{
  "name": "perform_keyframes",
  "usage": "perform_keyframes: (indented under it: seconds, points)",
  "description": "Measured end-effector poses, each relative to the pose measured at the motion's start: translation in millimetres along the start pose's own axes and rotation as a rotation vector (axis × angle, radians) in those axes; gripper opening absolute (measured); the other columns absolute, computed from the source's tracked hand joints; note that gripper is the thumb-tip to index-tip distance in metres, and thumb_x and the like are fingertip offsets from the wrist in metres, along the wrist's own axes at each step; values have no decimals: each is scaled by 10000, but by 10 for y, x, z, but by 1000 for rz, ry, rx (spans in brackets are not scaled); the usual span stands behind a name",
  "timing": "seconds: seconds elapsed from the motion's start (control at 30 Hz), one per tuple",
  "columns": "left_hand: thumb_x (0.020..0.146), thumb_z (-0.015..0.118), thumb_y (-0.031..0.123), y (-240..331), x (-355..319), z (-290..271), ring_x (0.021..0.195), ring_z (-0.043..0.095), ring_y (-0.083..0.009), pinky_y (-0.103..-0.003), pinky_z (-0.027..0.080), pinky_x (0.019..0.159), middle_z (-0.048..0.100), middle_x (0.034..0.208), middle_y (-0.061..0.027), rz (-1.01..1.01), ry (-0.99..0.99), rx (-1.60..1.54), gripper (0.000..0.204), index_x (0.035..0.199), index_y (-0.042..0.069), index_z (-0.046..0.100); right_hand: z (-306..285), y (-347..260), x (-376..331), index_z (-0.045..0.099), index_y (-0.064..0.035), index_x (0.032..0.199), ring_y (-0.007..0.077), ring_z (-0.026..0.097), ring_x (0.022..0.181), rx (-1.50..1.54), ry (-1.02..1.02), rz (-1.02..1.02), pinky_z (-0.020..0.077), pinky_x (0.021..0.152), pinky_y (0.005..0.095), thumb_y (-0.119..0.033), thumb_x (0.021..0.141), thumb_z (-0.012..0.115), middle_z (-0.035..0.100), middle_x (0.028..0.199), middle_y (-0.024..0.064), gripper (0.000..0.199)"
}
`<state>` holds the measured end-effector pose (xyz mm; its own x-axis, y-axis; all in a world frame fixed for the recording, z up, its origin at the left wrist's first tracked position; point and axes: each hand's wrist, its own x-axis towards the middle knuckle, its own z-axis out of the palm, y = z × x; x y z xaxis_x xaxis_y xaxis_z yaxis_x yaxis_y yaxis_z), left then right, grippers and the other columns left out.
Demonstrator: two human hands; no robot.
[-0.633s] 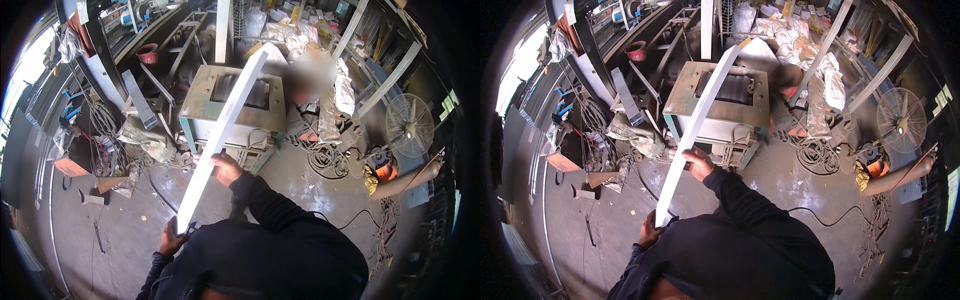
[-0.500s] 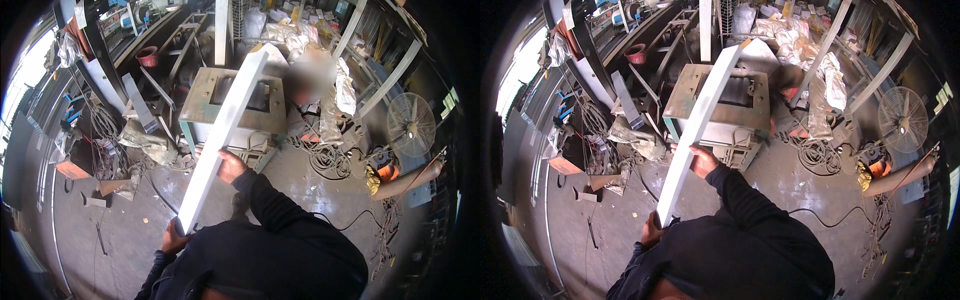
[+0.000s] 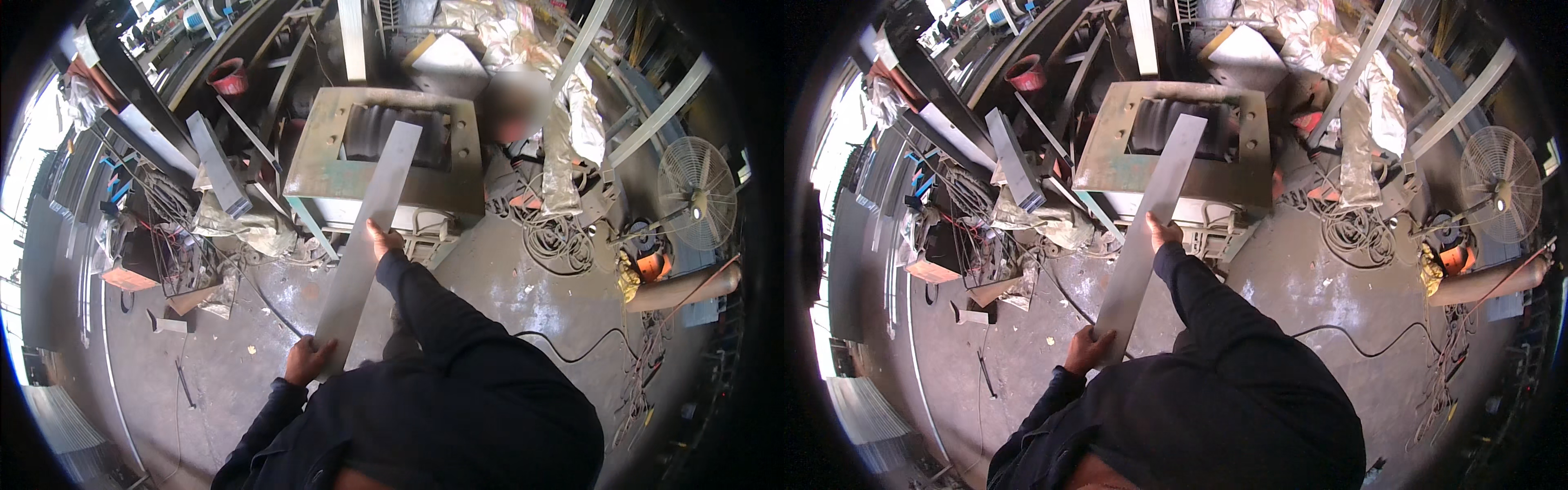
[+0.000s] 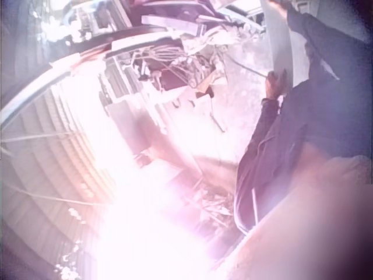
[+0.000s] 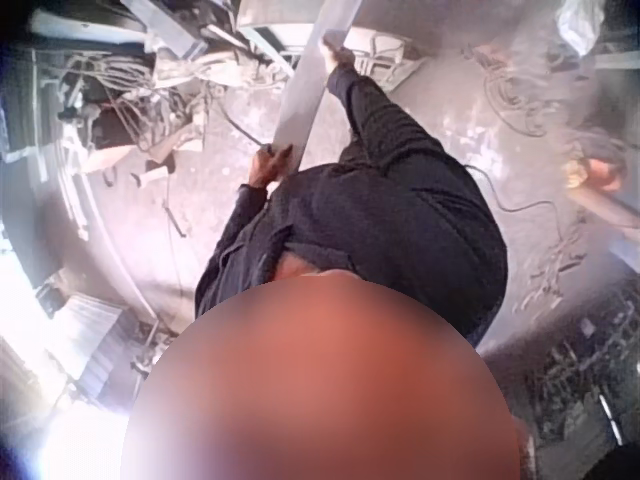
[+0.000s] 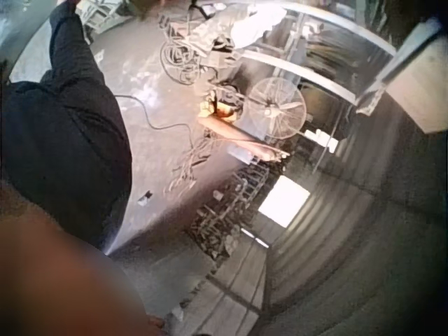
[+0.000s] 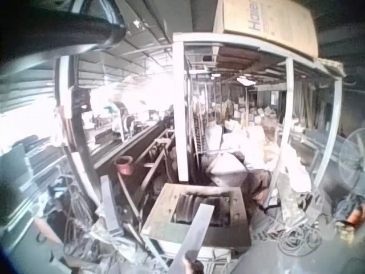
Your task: The person repeatedly passes a long metal bar through a belt sander to smooth its surface. They flip the bar over several times to treat different sides and edges, then place the finished bar aside.
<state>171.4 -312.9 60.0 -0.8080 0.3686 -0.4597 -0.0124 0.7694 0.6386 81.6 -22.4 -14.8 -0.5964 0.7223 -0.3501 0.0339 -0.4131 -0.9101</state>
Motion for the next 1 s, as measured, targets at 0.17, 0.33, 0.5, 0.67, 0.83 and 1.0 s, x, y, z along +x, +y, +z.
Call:
perform_keyframes:
  seconds: [0.17, 0.33, 0.5, 0.67, 0.83, 1.0]
  points:
    - [864, 617, 525, 265, 366, 270, 842, 678, -406, -451, 527, 717, 680, 895, -266, -45, 1, -17, 592, 1021, -46, 613, 59, -69, 482, 614, 92, 1054, 369, 646, 994, -406, 62, -8, 493, 880, 414, -534, 790, 715, 673, 1043, 250, 686]
    - [893, 638, 486, 644, 843, 482, 715, 647, -214, -370, 509, 632, 676, 794, -156, 25, 26, -129, 549, 961, -58, 618, 51, -366, 963, 597, 92, 1113, 396, 619, 1070, -526, 125, -157, 484, 907, 425, -564, 813, 671, 654, 1091, 279, 725]
    - [904, 603, 495, 895, 1241, 617, 780, 656, -368, -451, 506, 669, 667, 827, -239, 37, 17, -141, 544, 949, -47, 604, 41, -614, 1414, 649, 89, 1035, 412, 642, 1020, -674, 139, -11, 505, 873, 451, -688, 796, 606, 665, 1038, 293, 814]
    - [893, 596, 529, 979, 1262, 638, 822, 654, -447, -499, 498, 699, 661, 839, -273, -12, 37, -89, 571, 907, -42, 601, 48, -585, 1487, 664, 105, 971, 405, 647, 1003, -724, 113, -2, 503, 868, 446, -727, 765, 597, 669, 975, 302, 859]
    - [906, 584, 510, 947, 1013, 656, 781, 668, -427, -486, 509, 658, 660, 798, -273, -7, 16, -133, 578, 870, -66, 601, -60, -415, 1341, 656, 82, 1026, 416, 635, 1029, -764, 100, -31, 501, 893, 455, -717, 775, 601, 665, 1039, 293, 839]
    - [913, 599, 467, 648, 801, 711, 743, 674, -411, -474, 516, 644, 666, 772, -257, 66, 28, -140, 540, 890, -73, 589, -37, -185, 959, 619, 82, 1081, 423, 635, 1017, -672, 268, -291, 505, 889, 449, -729, 787, 569, 664, 1035, 292, 864]
